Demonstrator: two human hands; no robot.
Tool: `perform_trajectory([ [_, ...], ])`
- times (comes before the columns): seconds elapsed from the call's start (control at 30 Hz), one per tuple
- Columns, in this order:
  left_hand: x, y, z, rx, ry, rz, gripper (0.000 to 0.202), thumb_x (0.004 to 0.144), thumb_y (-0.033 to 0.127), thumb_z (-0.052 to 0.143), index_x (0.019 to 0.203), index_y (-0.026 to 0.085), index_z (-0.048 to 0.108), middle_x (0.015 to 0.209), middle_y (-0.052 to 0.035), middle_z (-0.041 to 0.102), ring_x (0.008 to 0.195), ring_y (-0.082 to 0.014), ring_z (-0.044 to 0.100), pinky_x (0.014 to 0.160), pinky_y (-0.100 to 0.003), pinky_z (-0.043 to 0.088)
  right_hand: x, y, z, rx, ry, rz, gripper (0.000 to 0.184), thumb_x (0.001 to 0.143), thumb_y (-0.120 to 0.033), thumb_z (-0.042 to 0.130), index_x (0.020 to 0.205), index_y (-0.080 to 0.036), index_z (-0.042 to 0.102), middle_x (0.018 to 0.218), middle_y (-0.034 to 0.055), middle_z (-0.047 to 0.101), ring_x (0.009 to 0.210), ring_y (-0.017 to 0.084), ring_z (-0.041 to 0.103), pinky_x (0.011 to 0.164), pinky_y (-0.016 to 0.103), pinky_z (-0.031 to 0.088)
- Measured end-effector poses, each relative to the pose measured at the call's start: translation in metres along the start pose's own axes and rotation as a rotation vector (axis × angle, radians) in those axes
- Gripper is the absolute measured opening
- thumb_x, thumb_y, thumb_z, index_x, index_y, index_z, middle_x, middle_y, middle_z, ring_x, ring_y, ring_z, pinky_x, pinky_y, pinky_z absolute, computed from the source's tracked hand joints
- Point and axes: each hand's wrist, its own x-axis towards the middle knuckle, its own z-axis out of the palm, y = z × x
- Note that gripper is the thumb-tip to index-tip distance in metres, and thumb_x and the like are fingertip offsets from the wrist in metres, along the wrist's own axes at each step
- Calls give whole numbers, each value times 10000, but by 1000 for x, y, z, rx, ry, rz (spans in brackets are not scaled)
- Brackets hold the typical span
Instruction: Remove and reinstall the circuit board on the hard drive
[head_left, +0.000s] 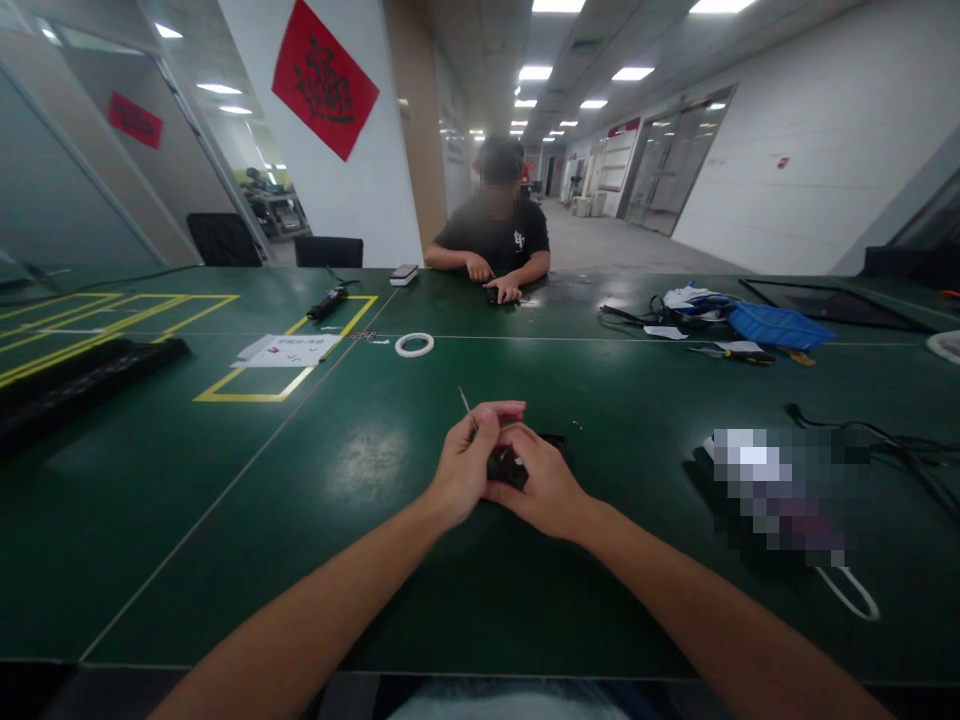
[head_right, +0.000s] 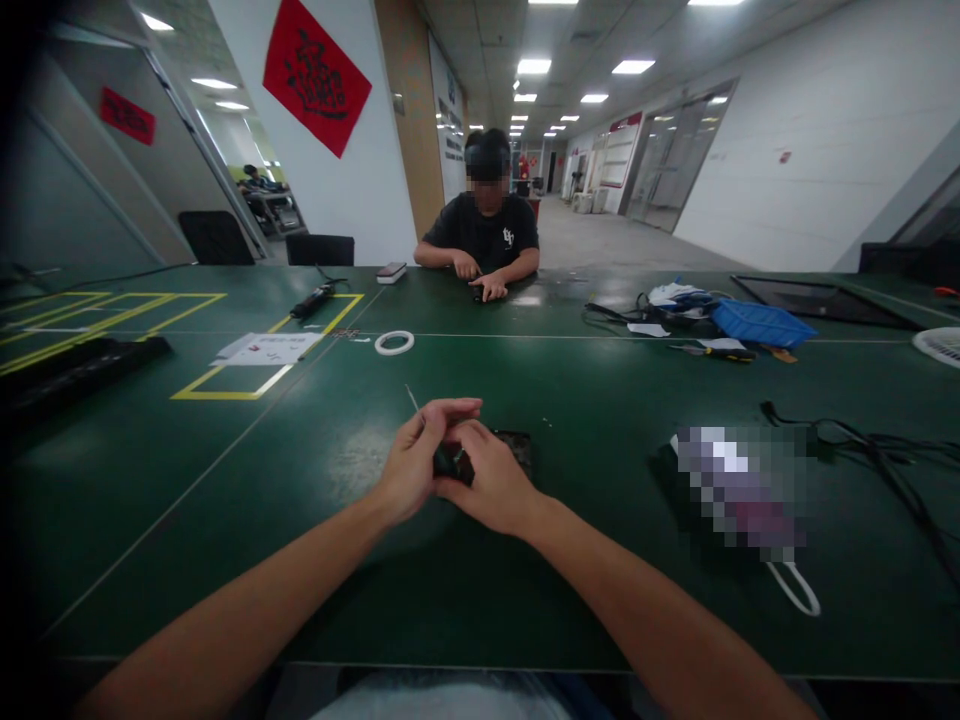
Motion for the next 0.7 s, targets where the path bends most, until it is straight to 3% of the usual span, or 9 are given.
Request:
perform_trajectory([
  [0.07, -5, -3, 1, -16, -79, 40, 514, 1047, 579, 352, 1303, 223, 620, 1354, -108, 624, 1275, -271, 566, 1101, -448, 440, 1, -2, 5, 8, 46, -5, 263, 904, -312, 676, 1147, -244, 602, 1153, 75, 674, 1037, 223, 640, 901, 383, 515],
  [0.13, -7, -10, -12, 43, -215, 74, 599, 1025, 610, 392, 1499, 246, 432, 1449, -129, 541, 1342, -293, 503, 1147, -493, 379, 2, 6, 0, -13, 140, 29, 226, 941, -298, 616, 1162, -250, 610, 1132, 67, 686, 1015, 216, 654, 889, 381, 517],
  [0.2, -4, -19, -32, 228, -355, 110, 847, 943, 635, 563, 1604, 257, 191, 1514, -160, 452, 1376, -328, 455, 1159, -542, 346, 2, 21, -14, -42, 263, 91, 280, 942, -338, 618, 1209, -253, 600, 1103, 63, 692, 966, 214, 668, 858, 368, 524],
  [0.23, -2, -22, -43, 380, -411, 153, 1002, 852, 657, 680, 1611, 255, 162, 1550, -170, 396, 1415, -361, 391, 1180, -576, 294, 1, 30, -23, -51, 329, 134, 335, 933, -360, 630, 1246, -249, 581, 1083, 64, 693, 930, 212, 675, 833, 361, 529],
  [0.33, 5, -30, -65, 712, -584, 176, 1161, 670, 713, 805, 1595, 299, 239, 1608, -161, 280, 1469, -436, 251, 1181, -638, 248, -2, 53, -47, -105, 470, 235, 376, 893, -411, 675, 1206, -222, 588, 974, 53, 700, 827, 206, 675, 759, 337, 527],
  [0.43, 7, -33, -70, 838, -692, 161, 1046, 701, 735, 765, 1560, 322, 335, 1606, -148, 274, 1459, -432, 280, 1159, -613, 311, -5, 60, -60, -184, 502, 255, 267, 890, -448, 671, 1025, -218, 663, 916, 40, 706, 794, 193, 658, 730, 310, 501],
  [0.57, 7, -34, -66, 898, -686, 207, 870, 790, 704, 709, 1517, 321, 426, 1569, -133, 348, 1425, -393, 358, 1153, -564, 340, -5, 48, -53, -207, 493, 226, 253, 912, -460, 640, 925, -211, 681, 801, 14, 684, 683, 159, 610, 655, 275, 457],
  [0.7, 7, -35, -65, 917, -666, 220, 871, 772, 705, 725, 1504, 321, 452, 1544, -131, 386, 1400, -390, 393, 1137, -556, 360, -4, 38, -39, -253, 432, 182, 244, 922, -437, 630, 837, -209, 645, 703, -9, 639, 620, 137, 583, 621, 262, 418],
])
